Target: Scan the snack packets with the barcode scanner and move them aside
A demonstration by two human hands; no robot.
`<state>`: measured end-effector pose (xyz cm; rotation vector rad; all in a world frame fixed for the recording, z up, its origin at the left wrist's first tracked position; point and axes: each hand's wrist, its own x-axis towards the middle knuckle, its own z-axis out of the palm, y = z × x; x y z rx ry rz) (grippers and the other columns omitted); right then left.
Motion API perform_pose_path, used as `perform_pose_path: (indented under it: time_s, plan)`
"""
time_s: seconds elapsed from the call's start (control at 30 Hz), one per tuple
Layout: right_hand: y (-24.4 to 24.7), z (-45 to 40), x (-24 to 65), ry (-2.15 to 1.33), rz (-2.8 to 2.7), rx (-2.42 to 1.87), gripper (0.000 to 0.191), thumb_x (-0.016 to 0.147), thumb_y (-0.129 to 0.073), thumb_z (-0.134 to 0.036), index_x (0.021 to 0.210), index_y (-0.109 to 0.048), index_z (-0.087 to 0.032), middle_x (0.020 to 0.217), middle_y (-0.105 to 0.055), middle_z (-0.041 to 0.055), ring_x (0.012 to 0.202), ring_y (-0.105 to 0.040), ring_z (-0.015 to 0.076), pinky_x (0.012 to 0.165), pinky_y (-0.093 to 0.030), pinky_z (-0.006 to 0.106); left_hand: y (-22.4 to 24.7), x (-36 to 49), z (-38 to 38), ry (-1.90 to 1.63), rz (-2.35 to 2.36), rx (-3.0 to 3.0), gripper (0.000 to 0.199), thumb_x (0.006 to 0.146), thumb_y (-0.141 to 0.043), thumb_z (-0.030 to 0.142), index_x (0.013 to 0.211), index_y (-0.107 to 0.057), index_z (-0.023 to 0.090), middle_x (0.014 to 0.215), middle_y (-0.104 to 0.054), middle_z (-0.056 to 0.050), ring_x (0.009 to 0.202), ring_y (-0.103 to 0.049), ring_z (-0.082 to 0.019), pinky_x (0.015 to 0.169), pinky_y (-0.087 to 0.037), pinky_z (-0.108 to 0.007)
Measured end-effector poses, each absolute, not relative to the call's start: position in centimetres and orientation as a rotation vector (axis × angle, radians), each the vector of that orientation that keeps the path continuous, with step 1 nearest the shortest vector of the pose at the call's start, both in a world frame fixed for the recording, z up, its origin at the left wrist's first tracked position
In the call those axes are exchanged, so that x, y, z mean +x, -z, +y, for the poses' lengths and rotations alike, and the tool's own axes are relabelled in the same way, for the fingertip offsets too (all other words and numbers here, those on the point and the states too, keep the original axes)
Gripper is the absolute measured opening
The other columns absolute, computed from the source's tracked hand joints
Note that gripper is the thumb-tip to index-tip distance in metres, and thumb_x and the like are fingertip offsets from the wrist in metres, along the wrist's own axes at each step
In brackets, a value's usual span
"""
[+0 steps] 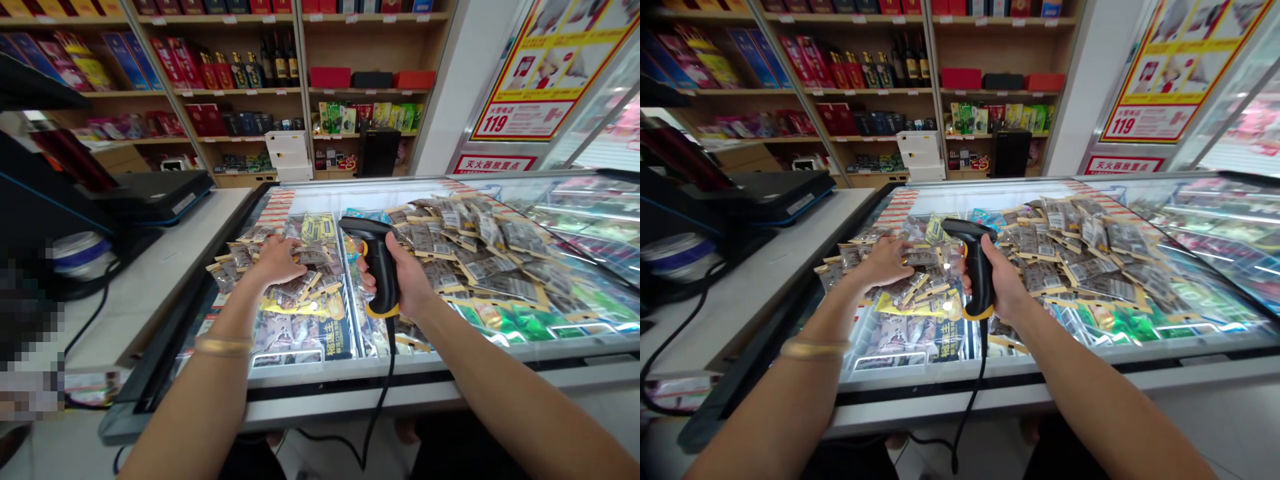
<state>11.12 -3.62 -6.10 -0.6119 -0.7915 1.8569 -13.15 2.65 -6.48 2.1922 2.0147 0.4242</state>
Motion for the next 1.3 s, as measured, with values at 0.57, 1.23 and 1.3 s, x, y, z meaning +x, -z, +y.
perform_pose_path:
  time_s: [0.57, 1.23, 1.3]
  plan:
    - [6.1, -4.1, 11.3, -1.823, -0.838, -0.555, 0.05, 0.082, -0.067, -0.065, 0.092, -0.066, -0.016, 0.069, -0.06, 0.0002, 0.047, -0.049, 0.0079, 0.044, -0.044, 0.02, 6.0, -9.7, 0.6, -1.529, 1.267, 0.976, 0.048, 0.058, -0.086, 0.031, 0.096, -0.059, 0.018, 0.069, -0.057, 0.006, 0.057, -0.055, -0.009, 0.054, -0.05, -0.023]
    - [6.1, -4.4, 11.1, -1.859, -0.859, -0.552, 0.052, 0.076, -0.072, -0.066, 0.088, -0.065, -0.017, 0.068, -0.059, -0.0011, 0.047, -0.048, 0.0076, 0.042, -0.044, 0.019, 8.3, -8.3, 0.3, -1.509, 1.291, 1.494, 0.024, 0.065, -0.075, 0.026, 0.086, -0.065, 0.02, 0.082, -0.071, 0.0, 0.077, -0.063, -0.017, 0.076, -0.049, -0.028]
    - [6.2, -4.4, 11.1, -1.861, -0.868, -0.545, 0.052, 0.075, -0.073, -0.066, 0.086, -0.065, -0.016, 0.068, -0.058, -0.0014, 0.047, -0.048, 0.0075, 0.042, -0.044, 0.019, 8.3, -8.3, 0.3, -1.493, 1.306, 1.522, 0.023, 0.065, -0.075, 0.027, 0.085, -0.065, 0.02, 0.082, -0.071, 0.0, 0.077, -0.063, -0.018, 0.075, -0.049, -0.029]
